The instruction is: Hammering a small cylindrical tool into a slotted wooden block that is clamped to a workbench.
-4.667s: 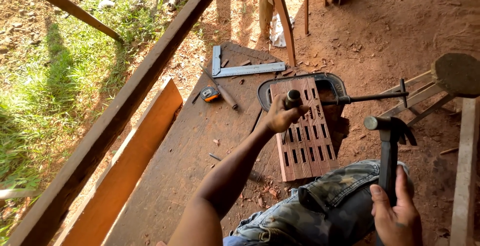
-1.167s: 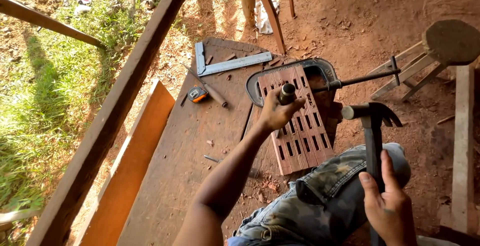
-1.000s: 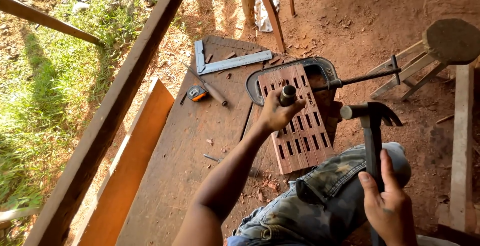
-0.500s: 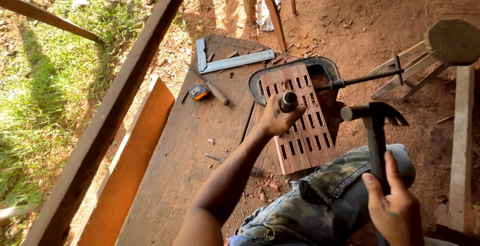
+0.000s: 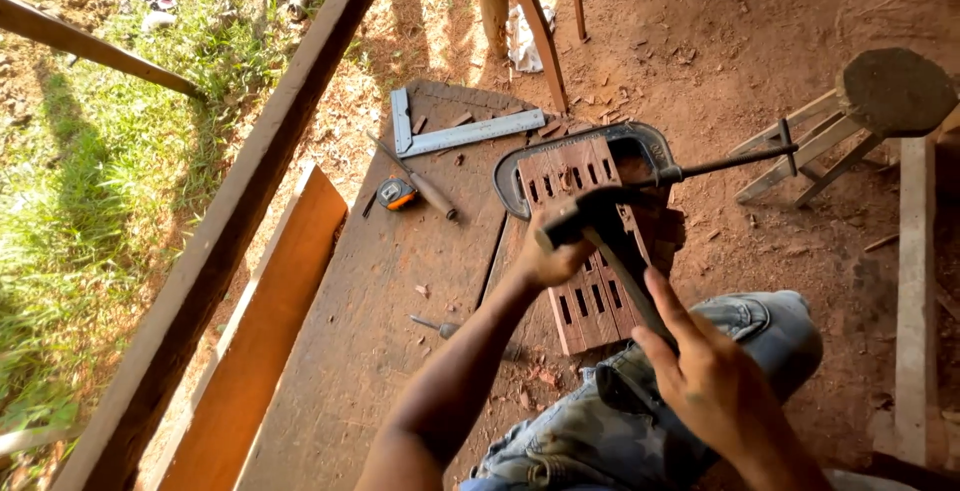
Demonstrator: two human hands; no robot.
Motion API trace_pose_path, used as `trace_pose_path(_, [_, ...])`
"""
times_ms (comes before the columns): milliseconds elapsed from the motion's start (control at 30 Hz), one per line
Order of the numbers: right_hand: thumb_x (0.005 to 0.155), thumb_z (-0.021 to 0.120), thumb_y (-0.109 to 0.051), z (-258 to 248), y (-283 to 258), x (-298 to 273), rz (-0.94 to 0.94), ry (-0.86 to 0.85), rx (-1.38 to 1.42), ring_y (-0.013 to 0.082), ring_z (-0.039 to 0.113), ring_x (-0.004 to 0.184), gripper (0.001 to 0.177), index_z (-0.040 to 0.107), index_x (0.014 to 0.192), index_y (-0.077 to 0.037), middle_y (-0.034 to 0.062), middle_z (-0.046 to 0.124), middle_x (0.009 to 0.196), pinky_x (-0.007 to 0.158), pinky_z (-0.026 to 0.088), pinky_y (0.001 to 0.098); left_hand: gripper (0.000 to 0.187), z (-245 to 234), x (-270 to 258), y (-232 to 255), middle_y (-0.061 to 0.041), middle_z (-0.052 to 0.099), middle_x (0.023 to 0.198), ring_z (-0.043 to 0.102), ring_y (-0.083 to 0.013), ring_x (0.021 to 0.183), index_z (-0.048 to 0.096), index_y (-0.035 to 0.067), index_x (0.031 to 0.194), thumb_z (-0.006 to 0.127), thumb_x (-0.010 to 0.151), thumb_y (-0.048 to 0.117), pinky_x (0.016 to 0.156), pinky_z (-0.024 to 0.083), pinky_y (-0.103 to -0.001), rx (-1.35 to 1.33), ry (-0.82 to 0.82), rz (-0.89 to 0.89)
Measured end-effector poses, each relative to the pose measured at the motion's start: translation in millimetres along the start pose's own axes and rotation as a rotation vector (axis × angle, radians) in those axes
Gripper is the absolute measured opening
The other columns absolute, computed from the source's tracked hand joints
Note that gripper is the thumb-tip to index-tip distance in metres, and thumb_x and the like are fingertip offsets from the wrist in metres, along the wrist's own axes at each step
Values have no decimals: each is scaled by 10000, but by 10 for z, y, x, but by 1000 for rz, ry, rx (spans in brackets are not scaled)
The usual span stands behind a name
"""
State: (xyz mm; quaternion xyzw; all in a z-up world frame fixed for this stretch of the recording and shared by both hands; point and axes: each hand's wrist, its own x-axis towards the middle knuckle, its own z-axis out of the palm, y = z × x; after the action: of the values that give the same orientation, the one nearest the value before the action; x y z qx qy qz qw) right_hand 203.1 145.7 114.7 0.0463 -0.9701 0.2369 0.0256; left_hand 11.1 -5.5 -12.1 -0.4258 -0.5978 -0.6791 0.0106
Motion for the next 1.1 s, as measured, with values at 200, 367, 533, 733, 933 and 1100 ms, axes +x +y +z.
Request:
trace_pose_path(200, [850,620,-102,-567,-86,-194,45,211,222,142,538,267,677,420,1487,11,285,727,1094,177,409,266,315,38,-51,41,37,557,656,479,-68,484,595,86,840,649,931,383,424,393,-225,-137,66,-195])
trace_pose_path(367, [1095,384,-3,-482,46,-254,-137,592,589,142,498,667,743,139,1696,-364,105,465,1195,602,465,262,474,23,-44,-125,66,437,575,422,-86,465,439,192,672,645,899,553,445,388,-237,8,127,-236])
trace_pose_path(533, [912,659,-190,49,2,-214,98,133,163,115,446,333,674,421,1539,-119,87,691,623,275,354,289,243,55,-72,-60,7,561,704,349,-61,485,454,176,1091,569,957,343,420,289,-224,192,89,-174])
trace_pose_path(733, [892,626,-230,346,586,-703,465,153,225,221,546,329,690,475,1545,-67,156,774,672,363,395,353,151,186,-122,-41,-66,661,677,635,-142,509,555,102,789,696,838,87,408,539,-249,46,-72,-386])
trace_pose_path(933, [1000,519,-124,366,588,-728,720,264,651,255,512,523,733,271,1687,-66,181,584,719,495,430,371,202,63,608,21,-19,579,710,519,-118,531,566,90,918,700,926,241,460,471,-262,-25,123,-631])
trace_pose_path(1100, [974,528,-195,327,495,-740,678,177,496,258,625,513,756,283,1683,-92,176,716,745,493,478,342,277,31,587,121,33,527,644,495,-93,510,508,149,762,723,904,252,441,450,-253,-64,128,-284])
